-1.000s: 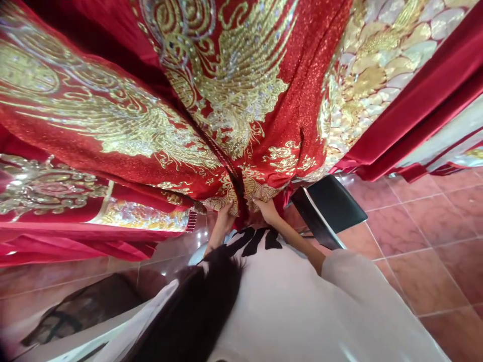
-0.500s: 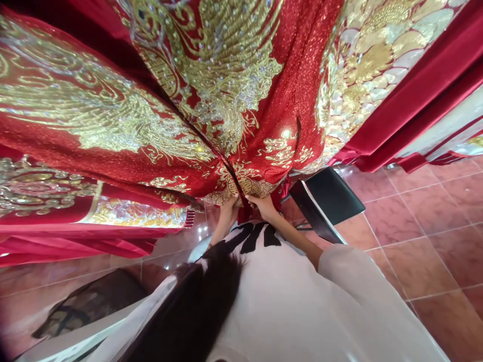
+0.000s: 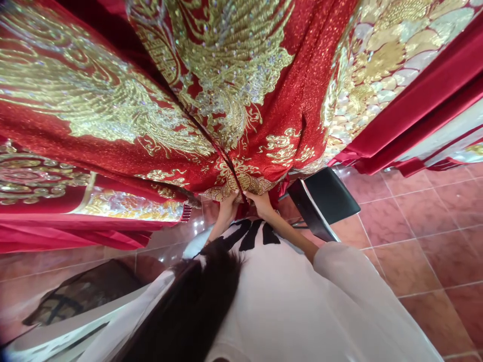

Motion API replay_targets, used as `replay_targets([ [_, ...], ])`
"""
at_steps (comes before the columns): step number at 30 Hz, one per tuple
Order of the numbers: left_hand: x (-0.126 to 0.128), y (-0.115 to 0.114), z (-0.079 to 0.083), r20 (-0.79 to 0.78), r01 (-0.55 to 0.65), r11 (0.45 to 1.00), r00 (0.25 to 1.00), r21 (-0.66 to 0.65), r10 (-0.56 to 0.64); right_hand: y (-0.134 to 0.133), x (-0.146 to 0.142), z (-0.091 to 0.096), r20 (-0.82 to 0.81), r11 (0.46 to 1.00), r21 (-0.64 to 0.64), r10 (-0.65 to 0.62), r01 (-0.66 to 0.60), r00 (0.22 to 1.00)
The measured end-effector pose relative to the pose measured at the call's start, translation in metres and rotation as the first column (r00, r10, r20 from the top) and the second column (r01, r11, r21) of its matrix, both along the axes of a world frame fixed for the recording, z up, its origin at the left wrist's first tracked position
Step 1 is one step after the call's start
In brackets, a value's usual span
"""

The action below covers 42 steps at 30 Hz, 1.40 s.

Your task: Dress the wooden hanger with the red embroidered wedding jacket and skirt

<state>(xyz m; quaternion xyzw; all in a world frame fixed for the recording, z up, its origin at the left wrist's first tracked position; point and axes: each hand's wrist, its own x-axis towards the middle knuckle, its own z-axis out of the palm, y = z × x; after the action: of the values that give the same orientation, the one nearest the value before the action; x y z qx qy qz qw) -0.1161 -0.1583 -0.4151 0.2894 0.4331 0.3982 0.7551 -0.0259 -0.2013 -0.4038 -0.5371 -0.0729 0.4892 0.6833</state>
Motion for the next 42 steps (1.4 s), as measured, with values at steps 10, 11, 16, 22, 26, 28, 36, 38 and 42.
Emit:
replay_targets([
  [10,0.001,0.002,0.003,-0.017,-0.019,0.999,1.000,0.028,0.020,-0.001,0.001,-0.002,-0.022,0.999,-0.004,-0.034,0.034,0.999],
  [11,0.001,0.002,0.003,-0.016,-0.021,0.999,1.000,0.030,0.021,0.000,0.001,-0.002,-0.021,0.999,-0.004,-0.037,0.037,0.999],
  [16,0.003,-0.001,0.003,-0.031,-0.044,0.998,0.998,0.048,0.046,0.005,-0.001,-0.008,-0.009,0.998,-0.023,-0.055,0.055,0.998],
  [22,0.004,-0.005,-0.002,-0.025,-0.050,0.998,0.998,0.047,0.051,0.012,-0.003,-0.009,-0.005,0.997,-0.043,-0.060,0.060,0.998],
  [26,0.000,-0.004,-0.008,-0.016,-0.031,0.999,0.999,0.015,0.031,0.012,-0.002,-0.011,-0.003,0.997,-0.065,-0.041,0.040,0.999],
  [28,-0.002,-0.002,-0.011,-0.016,-0.033,0.999,0.999,0.007,0.033,0.008,0.001,-0.014,-0.013,0.995,-0.098,-0.012,0.011,1.000],
  [36,-0.005,0.002,-0.025,-0.044,-0.048,0.999,0.998,0.006,0.049,-0.025,0.008,-0.008,-0.102,0.894,-0.279,0.334,-0.349,0.937],
  [38,-0.006,0.002,-0.027,-0.057,-0.043,0.999,0.997,0.021,0.044,-0.021,0.007,-0.002,-0.042,0.889,-0.285,0.362,-0.358,0.931],
  [42,-0.009,0.003,-0.030,-0.099,-0.040,0.997,0.994,0.066,0.047,-0.001,0.007,0.007,0.146,0.910,-0.291,0.346,-0.294,0.927],
])
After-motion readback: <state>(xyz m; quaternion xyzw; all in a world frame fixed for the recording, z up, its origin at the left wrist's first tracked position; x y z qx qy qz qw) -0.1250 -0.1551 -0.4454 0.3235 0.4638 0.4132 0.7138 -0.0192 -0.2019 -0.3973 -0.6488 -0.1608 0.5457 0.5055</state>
